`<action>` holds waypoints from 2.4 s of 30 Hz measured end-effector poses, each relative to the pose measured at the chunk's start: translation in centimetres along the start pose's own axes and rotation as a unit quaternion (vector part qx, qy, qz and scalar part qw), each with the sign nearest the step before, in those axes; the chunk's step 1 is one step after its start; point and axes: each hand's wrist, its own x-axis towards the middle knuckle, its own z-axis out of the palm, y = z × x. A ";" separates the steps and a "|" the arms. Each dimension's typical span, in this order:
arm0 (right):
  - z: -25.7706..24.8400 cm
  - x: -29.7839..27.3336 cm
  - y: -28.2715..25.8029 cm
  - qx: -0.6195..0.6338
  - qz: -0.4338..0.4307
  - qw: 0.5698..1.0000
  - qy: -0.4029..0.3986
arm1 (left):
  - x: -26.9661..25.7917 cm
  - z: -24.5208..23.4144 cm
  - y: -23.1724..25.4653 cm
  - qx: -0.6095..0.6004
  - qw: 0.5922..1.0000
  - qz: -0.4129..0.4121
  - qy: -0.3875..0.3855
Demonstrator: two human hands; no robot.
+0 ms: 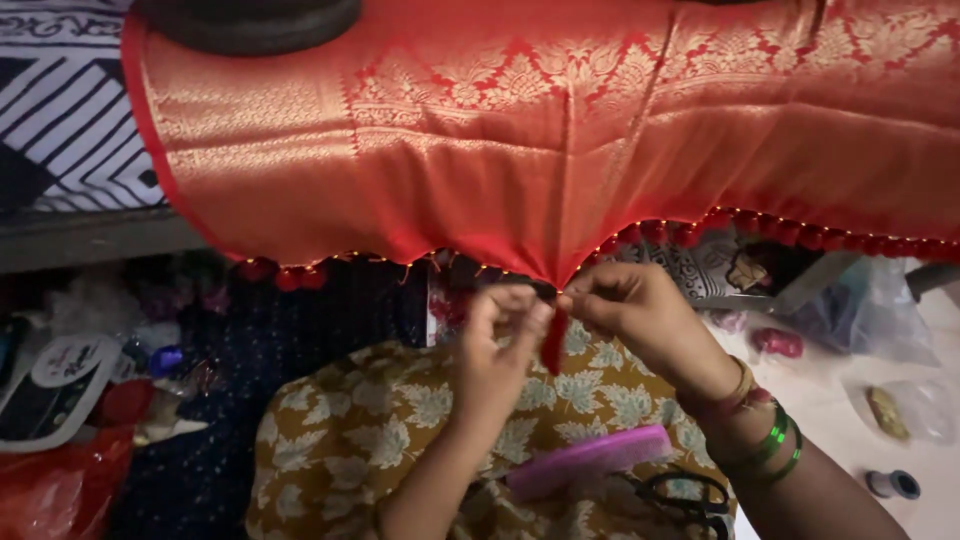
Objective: Creating decorative tassels on the edge of a saree using thread, beads, and a comb.
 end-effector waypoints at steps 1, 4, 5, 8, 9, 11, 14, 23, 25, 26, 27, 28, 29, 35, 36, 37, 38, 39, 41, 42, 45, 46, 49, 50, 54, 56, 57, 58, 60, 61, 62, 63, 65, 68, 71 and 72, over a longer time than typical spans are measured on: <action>-0.1 -0.1 0.0 -0.006 0.003 1.000 0.005 | 0.4 -0.3 -0.1 -0.004 0.997 0.066 0.033; -0.2 -0.2 0.1 0.008 0.017 1.000 0.006 | 1.1 -1.4 1.0 0.061 0.998 0.005 -0.012; -0.2 -0.1 0.3 0.008 0.016 1.000 0.005 | 0.9 -1.3 1.6 0.062 0.998 0.006 -0.010; -0.3 0.2 0.4 0.007 -0.025 1.000 -0.012 | 0.6 -1.1 3.1 0.167 0.983 0.016 -0.074; -0.2 0.1 0.1 -0.009 -0.032 0.999 -0.011 | 0.6 -1.3 3.2 0.193 0.977 0.066 -0.058; -0.2 0.0 0.0 -0.024 -0.038 0.999 -0.007 | 0.9 -1.7 3.4 0.220 0.968 0.116 -0.045; -0.3 -0.1 0.2 -0.057 -0.031 0.998 0.012 | 1.5 -2.5 4.1 0.236 0.951 0.198 -0.013; -0.3 -0.2 0.1 -0.043 -0.040 0.998 0.016 | 1.2 -1.7 6.0 0.335 0.914 0.230 0.016; -0.2 -0.4 -0.1 -0.073 -0.072 0.994 0.024 | 1.2 -1.5 6.0 0.336 0.908 0.250 0.018; -0.2 -0.4 0.0 -0.073 -0.071 0.995 0.023 | 1.1 -1.2 6.1 0.336 0.908 0.249 0.018; -0.2 -0.4 0.1 -0.059 -0.070 0.996 0.021 | 1.1 -1.0 6.1 0.227 0.962 0.152 -0.021; -0.1 -0.4 0.2 -0.046 -0.070 0.996 0.018 | 1.1 -0.8 6.1 0.112 0.991 0.051 -0.059; -0.1 -0.5 0.2 -0.046 -0.069 0.996 0.017 | 1.1 -0.8 5.1 0.111 0.991 0.049 -0.059; 0.3 -0.6 0.1 -0.104 -0.128 0.985 0.052 | 0.6 -1.0 5.2 0.247 0.933 0.262 -0.019; 0.3 -0.7 -0.1 -0.133 -0.139 0.979 0.065 | 0.7 -1.2 4.9 0.317 0.900 0.299 0.010; 0.4 -0.8 -0.4 -0.161 -0.150 0.972 0.077 | 0.7 -1.5 4.5 0.385 0.860 0.333 0.039; 0.3 -0.9 -0.3 -0.164 -0.152 0.972 0.072 | 0.9 -1.5 4.0 0.384 0.861 0.332 0.045; 0.3 -1.0 -0.1 -0.171 -0.164 0.968 0.077 | 1.1 -1.5 3.4 0.305 0.910 0.280 0.014; 0.3 -1.0 0.3 -0.182 -0.178 0.964 0.078 | 1.2 -1.3 3.1 0.219 0.949 0.227 -0.012; 0.2 -1.0 0.6 -0.156 -0.182 0.967 0.082 | 1.0 -0.9 3.4 0.200 0.966 0.160 -0.026; 0.1 -1.2 0.6 -0.141 -0.169 0.971 0.094 | 0.7 -0.3 4.0 0.161 0.983 0.076 -0.045; 0.2 -1.3 0.4 -0.149 -0.154 0.971 0.102 | 0.5 -0.2 4.1 0.145 0.986 0.059 -0.051; 0.1 -1.3 0.3 -0.149 -0.165 0.970 0.101 | 0.4 0.0 3.3 0.038 0.995 0.027 -0.091; 0.1 -1.2 0.3 -0.149 -0.166 0.970 0.101 | 0.3 0.2 3.7 0.038 0.995 0.028 -0.090; 0.2 -1.2 0.3 -0.140 -0.192 0.966 0.102 | -0.4 0.8 3.6 0.126 0.978 0.144 -0.079; 0.0 -1.3 0.2 -0.134 -0.213 0.962 0.105 | -0.5 1.1 3.0 0.129 0.971 0.184 -0.078; -0.1 -1.4 0.2 -0.191 -0.208 0.951 0.129 | -0.5 1.2 2.6 0.086 0.980 0.160 -0.081; -0.1 -1.7 0.2 -0.247 -0.201 0.936 0.151 | -0.5 1.3 2.2 0.042 0.987 0.134 -0.083; -0.5 -2.6 -0.6 -0.278 -0.253 0.916 0.137 | -0.1 1.3 1.9 0.042 0.988 0.134 -0.069; -0.6 -3.1 -1.0 -0.307 -0.303 0.894 0.123 | 0.0 1.4 1.7 0.043 0.989 0.133 -0.056; -0.6 -3.5 -1.6 -0.308 -0.302 0.894 0.121 | 0.1 1.3 1.7 0.041 0.989 0.132 -0.055; -0.7 -4.0 -2.2 -0.329 -0.332 0.878 0.103 | 0.1 1.3 1.7 0.044 0.987 0.144 -0.049; -0.6 -4.4 -3.1 -0.348 -0.357 0.862 0.088 | -0.2 1.5 1.7 0.047 0.986 0.153 -0.048; -0.2 -4.3 -3.7 -0.393 -0.371 0.833 0.117 | -0.8 2.0 1.5 0.013 0.979 0.186 -0.088; 0.4 -3.8 -3.2 -0.375 -0.397 0.826 0.142 | -0.6 1.8 1.0 -0.082 0.990 -0.059 -0.095; 0.6 -3.6 -2.9 -0.326 -0.378 0.857 0.128 | -0.5 1.5 1.1 -0.137 0.983 -0.077 -0.092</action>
